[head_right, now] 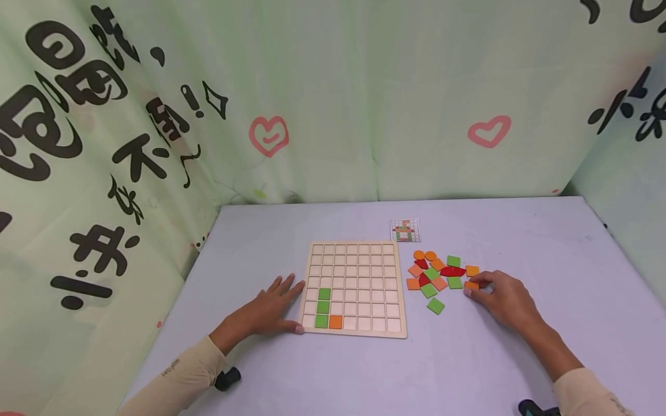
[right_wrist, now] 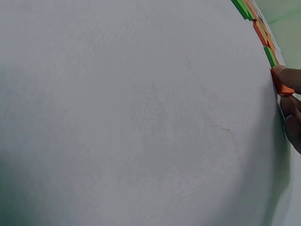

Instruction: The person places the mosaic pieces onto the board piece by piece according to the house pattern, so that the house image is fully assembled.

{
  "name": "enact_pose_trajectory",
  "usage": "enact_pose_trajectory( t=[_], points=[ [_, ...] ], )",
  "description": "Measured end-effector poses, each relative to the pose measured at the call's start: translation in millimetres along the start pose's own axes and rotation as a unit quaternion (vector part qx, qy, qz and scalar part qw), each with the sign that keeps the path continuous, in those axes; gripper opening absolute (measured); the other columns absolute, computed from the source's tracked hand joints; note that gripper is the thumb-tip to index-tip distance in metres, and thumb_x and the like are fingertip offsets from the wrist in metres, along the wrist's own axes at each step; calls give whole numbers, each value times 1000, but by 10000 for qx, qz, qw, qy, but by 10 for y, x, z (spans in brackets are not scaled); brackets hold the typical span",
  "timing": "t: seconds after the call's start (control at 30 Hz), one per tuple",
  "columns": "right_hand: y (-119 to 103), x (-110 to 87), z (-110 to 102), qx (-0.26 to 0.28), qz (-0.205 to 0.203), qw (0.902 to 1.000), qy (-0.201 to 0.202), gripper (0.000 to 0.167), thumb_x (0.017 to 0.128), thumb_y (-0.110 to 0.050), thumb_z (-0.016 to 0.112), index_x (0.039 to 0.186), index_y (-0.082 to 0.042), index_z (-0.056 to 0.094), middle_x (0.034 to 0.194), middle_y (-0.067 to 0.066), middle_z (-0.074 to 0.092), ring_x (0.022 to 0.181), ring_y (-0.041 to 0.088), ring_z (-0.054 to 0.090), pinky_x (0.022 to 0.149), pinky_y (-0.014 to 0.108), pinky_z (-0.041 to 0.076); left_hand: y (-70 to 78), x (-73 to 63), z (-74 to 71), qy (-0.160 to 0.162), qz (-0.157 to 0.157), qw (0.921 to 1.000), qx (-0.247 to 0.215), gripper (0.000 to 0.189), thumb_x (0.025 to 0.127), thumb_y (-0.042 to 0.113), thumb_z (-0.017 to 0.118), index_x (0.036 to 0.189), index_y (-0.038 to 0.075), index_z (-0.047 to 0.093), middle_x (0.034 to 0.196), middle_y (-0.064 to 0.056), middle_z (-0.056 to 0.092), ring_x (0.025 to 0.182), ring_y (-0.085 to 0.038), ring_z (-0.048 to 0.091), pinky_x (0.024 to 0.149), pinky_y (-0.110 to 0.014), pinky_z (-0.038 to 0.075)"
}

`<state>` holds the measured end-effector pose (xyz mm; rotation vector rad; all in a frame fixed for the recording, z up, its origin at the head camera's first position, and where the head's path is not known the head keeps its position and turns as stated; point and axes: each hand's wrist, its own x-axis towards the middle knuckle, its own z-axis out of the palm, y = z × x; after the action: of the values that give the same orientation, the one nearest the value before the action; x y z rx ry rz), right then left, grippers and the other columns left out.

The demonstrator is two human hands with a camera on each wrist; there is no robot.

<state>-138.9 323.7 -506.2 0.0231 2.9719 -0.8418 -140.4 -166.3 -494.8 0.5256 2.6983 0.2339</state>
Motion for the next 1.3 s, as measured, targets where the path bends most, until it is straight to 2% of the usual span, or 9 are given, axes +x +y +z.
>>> enact_pose_trajectory(
  t=[0.2,0.33,0.43,0.6,0.73,0.93,1.1,1.3],
  points=[
    [-9,-14,-35,69,-181,9998,-80,41,87,-17,77,119,5,67,99,20,63,79,24,50,54,23,41,-3,7,12,5,-4,10000,-5,105,78,66,74,160,20,28,167,-15,21,153,-45,18,110,-71,31],
    [20,-14,-70,152,-339,9991,-217,36,87,-13,76,118,4,68,94,15,64,78,22,51,55,23,41,-15,18,26,16,-12,10000,34,106,77,67,74,160,20,27,167,-15,20,153,-44,17,110,-71,31],
    [48,-13,-81,250,-441,9981,-364,36,88,-10,74,121,3,67,92,11,64,69,17,51,54,23,42,-18,21,27,25,-17,10000,46,106,77,67,74,160,21,27,167,-14,20,153,-44,17,110,-71,31],
    [36,-29,-89,459,-462,9957,-655,40,92,-10,70,130,1,62,94,10,62,57,13,52,52,23,45,-16,19,18,26,-12,10000,42,106,77,67,74,160,20,27,167,-14,21,153,-44,17,110,-71,31],
    [-21,-51,-104,617,-571,9936,-752,36,95,-13,68,128,-1,64,94,10,61,54,13,53,52,24,44,-21,22,16,15,-12,10000,32,106,77,67,73,160,20,27,167,-14,20,153,-44,17,110,-71,30],
    [-119,-58,-92,709,-784,9904,-885,37,91,-22,75,121,-2,67,92,6,62,57,11,52,53,23,44,-23,24,21,26,-20,10000,16,107,77,67,74,160,20,27,167,-14,20,153,-45,17,110,-72,30],
    [-219,-82,-40,742,-941,9872,-1051,39,86,-20,80,119,-1,70,93,3,64,60,9,51,54,22,45,-25,30,34,5,-51,10000,22,107,76,67,74,160,20,27,167,-14,20,153,-44,16,110,-71,30],
    [-377,-115,15,1061,-1087,9804,-1251,39,87,-18,78,121,-2,69,96,5,65,61,7,54,55,22,45,-11,26,15,-47,-57,10000,-49,106,77,65,75,160,20,27,168,-14,19,153,-45,16,110,-72,30]
  ],
)
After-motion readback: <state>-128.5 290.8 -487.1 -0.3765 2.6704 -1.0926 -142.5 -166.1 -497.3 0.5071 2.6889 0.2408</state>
